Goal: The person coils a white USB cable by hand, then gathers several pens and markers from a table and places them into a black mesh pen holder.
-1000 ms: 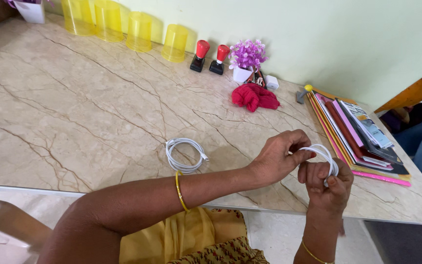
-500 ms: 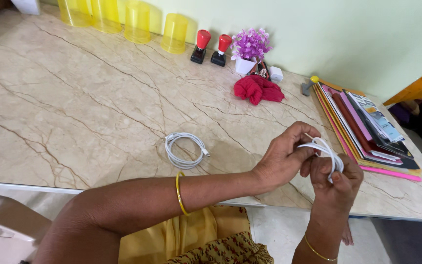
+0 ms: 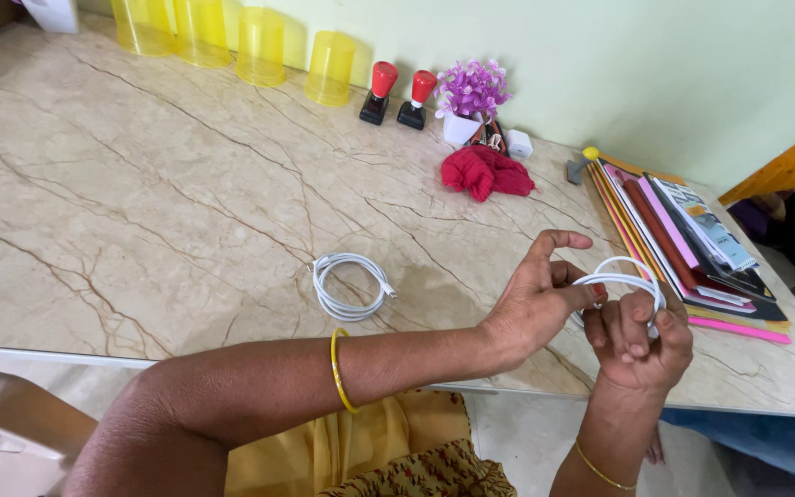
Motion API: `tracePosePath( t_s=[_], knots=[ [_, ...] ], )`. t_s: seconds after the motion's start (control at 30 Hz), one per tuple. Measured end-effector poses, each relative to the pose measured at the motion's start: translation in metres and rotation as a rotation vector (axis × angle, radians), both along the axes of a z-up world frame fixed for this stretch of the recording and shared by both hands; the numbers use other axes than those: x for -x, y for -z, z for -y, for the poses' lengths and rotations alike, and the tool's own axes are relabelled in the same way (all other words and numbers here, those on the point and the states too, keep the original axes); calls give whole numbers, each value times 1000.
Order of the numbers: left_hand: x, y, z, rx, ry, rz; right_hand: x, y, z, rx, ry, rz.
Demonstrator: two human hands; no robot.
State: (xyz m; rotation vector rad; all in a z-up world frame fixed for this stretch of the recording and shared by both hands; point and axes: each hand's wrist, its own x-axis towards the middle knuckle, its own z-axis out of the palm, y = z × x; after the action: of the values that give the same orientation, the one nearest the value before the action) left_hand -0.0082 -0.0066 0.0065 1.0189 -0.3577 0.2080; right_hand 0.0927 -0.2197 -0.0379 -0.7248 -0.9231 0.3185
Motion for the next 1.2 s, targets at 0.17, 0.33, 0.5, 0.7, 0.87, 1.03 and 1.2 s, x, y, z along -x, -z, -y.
tracePosePath(
  t_s=[0.17,0.33,0.5,0.7,0.87,1.03,1.2],
  knots=[
    [-18,4,-7,-42,106,-72,-2,2,2,-16,-82,-41],
    [-22,8,-5,-83,178,-56,1,-2,-6,59,-98,-2],
    [-11,2,-14,-275,85,37,2,-2,-6,27,-15,53],
    [-18,7,-14,-402,-279,316,12,-11,-15,-2,164,140],
    [-16,1,-18,-371,-97,-28,25,-18,-28,33,375,195],
    [-20,-9,-25,-464,-86,49,26,-21,-31,-44,477,164],
    [-22,-19,-36,-619,-153,126,33,-25,-38,-11,529,205]
  ],
)
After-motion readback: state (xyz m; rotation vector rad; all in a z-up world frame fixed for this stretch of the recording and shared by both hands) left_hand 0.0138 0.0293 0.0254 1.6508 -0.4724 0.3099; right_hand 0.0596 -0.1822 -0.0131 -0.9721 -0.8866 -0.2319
